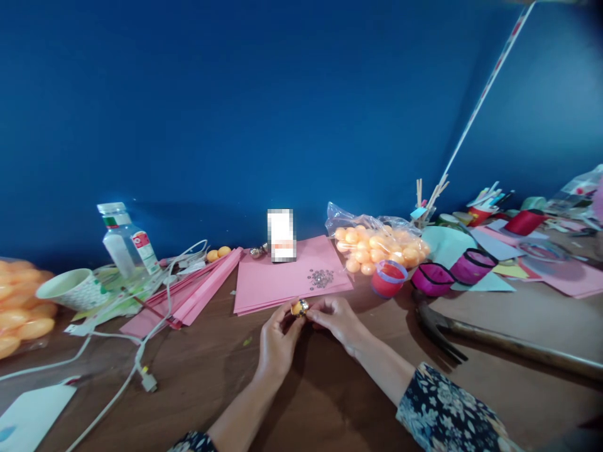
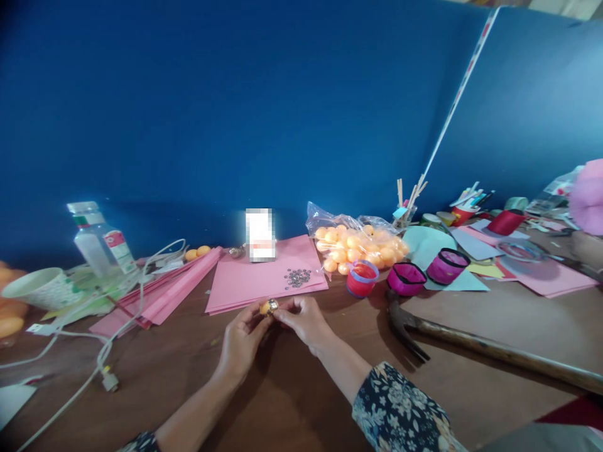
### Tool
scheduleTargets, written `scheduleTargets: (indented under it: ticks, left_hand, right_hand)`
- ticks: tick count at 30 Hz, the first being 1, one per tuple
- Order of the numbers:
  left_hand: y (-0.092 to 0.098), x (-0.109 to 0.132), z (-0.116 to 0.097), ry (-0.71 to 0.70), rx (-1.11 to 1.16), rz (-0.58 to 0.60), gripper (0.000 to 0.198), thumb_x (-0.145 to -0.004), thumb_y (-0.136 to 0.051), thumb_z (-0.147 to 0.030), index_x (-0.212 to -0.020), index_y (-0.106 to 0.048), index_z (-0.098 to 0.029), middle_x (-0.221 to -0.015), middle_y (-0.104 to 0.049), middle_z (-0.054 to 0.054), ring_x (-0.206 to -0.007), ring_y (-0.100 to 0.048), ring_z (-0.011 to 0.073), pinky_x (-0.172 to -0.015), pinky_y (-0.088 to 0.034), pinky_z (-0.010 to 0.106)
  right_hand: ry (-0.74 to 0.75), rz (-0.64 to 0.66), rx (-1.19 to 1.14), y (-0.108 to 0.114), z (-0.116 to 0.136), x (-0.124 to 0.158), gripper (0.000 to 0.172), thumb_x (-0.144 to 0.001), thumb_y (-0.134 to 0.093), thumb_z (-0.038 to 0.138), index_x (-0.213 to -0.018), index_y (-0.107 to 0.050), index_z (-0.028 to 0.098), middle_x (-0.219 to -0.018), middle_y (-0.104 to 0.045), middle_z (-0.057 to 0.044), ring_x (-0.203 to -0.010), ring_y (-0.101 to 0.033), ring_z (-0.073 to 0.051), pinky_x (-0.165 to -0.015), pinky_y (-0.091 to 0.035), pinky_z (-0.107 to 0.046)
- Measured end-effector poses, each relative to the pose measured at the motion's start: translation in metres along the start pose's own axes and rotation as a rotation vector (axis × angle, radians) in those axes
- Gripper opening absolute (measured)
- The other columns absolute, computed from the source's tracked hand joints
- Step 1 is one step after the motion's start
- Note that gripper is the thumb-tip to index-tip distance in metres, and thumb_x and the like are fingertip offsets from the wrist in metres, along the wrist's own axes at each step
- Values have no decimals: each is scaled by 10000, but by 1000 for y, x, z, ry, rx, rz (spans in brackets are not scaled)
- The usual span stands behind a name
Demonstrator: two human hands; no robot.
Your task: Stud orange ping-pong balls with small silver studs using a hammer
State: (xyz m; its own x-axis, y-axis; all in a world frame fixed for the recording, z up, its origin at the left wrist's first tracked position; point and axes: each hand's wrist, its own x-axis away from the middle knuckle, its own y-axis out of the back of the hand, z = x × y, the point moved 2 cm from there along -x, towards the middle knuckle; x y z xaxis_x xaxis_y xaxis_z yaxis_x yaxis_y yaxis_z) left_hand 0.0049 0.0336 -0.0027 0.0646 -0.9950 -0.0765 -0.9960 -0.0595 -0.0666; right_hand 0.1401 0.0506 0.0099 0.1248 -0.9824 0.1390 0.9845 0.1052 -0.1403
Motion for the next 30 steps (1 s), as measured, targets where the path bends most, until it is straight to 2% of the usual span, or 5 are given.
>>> scheduleTargets:
  ticks: [11, 18, 26, 30]
  left_hand:
    - [0, 1, 1, -16, 3, 15, 454, -690, -628, -273, -1122, -543, -162, -1061, -638, 98, -972, -591, 231, -876, -437, 378]
    - [-1, 1, -6, 75, 134, -32, 486, -673, -646, -255, -1135, -525, -166, -1066, -638, 88, -984, -585, 218, -898, -421, 370]
    - [-2, 1, -5, 162, 290, -10, 475, -666, -657, -258, -1112, -534, -151, -1066, -636, 91, -991, -581, 207, -915, -418, 360]
    - [-2, 1, -4, 191, 368, -14, 434, -670, -656, -276, -1070, -549, -143, -983, -665, 84, -901, -618, 183, -863, -456, 335]
  right_hand:
    - [18, -8, -4, -2, 1, 1, 276, -570, -732, 356, -605, -607, 113, -558, -586, 8, -529, -515, -98, -557, -427, -241]
    - [-4, 28, -30, -1, 1, 0, 274, -627, -690, 375, -686, -588, 128, -643, -614, -11, -609, -568, -116, -578, -465, -231]
    - [157, 25, 27, -3, 0, 1, 244, -689, -634, 357, -853, -557, 193, -831, -620, -7, -687, -590, -126, -549, -475, -207]
    - [296, 41, 174, -5, 1, 3, 186, -725, -605, 314, -857, -584, 184, -840, -629, -28, -693, -593, -145, -618, -490, -257]
